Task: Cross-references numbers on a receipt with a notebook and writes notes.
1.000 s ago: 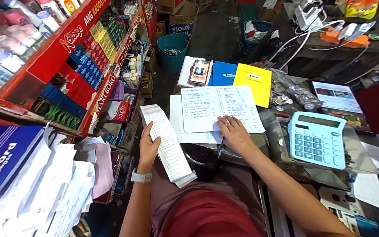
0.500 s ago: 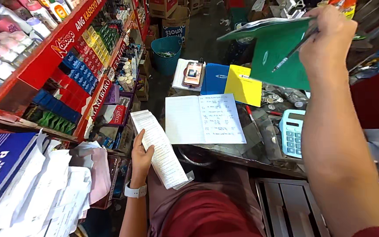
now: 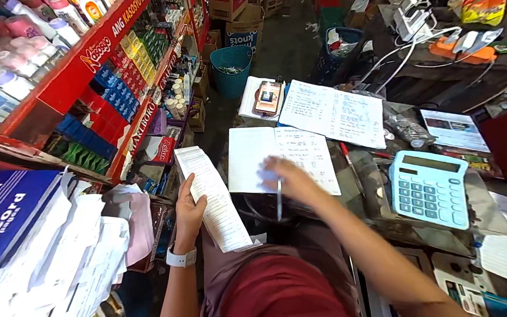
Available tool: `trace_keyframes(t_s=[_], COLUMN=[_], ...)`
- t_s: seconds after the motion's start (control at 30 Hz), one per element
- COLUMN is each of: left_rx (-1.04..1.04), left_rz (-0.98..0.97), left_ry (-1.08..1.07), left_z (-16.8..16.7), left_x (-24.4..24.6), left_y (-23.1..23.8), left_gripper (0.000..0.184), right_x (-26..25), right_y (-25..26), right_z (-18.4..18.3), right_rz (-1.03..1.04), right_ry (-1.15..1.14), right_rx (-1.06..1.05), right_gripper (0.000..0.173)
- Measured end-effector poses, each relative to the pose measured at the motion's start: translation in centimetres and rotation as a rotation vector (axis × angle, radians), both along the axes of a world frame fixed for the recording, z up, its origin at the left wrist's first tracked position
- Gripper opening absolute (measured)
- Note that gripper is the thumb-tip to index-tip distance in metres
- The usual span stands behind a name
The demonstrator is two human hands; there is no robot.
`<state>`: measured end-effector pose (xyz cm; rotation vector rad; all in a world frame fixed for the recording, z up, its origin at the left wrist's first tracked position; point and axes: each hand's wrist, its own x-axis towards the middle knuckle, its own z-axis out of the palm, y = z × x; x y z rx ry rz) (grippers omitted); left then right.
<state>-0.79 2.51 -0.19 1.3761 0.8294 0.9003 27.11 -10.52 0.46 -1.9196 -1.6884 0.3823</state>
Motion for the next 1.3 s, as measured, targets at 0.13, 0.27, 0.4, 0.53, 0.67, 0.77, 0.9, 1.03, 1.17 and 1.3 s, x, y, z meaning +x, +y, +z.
trace_keyframes(t_s=[0.13, 0.27, 0.4, 0.53, 0.67, 0.77, 0.9, 1.03, 1.17, 1.3], left_rx=[0.008, -0.005, 0.012, 0.022, 0.093, 0.105, 0.103, 0.085, 0.070, 0.065], left_rz=[-0.002, 0.006, 0.005, 0.015, 0.046, 0.070, 0.066, 0.063, 0.058, 0.063], left_ry=[0.027, 0.020, 0.090, 0.186, 0.244, 0.252, 0.263, 0.278, 0.277, 0.263], left_z=[0.2, 0.3, -0.9, -2.2, -3.2, -3.4, -3.4, -3.4, -3.2, -3.2], left_x=[-0.2, -0.5, -0.2, 1.2, 2.7, 3.4, 3.7, 3.6, 3.6, 3.3], left_y=[0.2, -0.1, -0.2, -1.2, -1.9, -2.1, -2.2, -2.0, -1.9, -1.9], left_gripper=[0.070, 0.070, 0.070, 0.068, 0.068, 0.067, 0.067, 0.068, 0.069, 0.069], right_x=[-5.5, -6.4, -7.2, -6.4, -5.0, -3.9, -1.3, 2.1, 2.9, 2.7], right_y=[0.1, -0.4, -1.5, -2.3, -3.7, -5.7, -8.8, -10.8, -11.2, -11.1], right_z=[-3.6, -3.2, -0.2, 0.4, 0.5, 1.1, 0.2, -0.3, 0.5, -0.1], right_rz=[0.091, -0.127, -0.397, -0.472, -0.538, -0.671, -0.877, -1.045, -1.050, -1.055], right_ry=[-0.291, -0.263, 0.263, 0.824, 0.822, 0.593, 0.599, 0.481, 0.401, 0.437], right_rx=[0.161, 0.287, 0.307, 0.411, 0.563, 0.697, 0.606, 0.389, 0.145, 0.152], right_gripper=[0.028, 0.024, 0.021, 0.007, 0.013, 0.008, 0.014, 0.022, 0.033, 0.044])
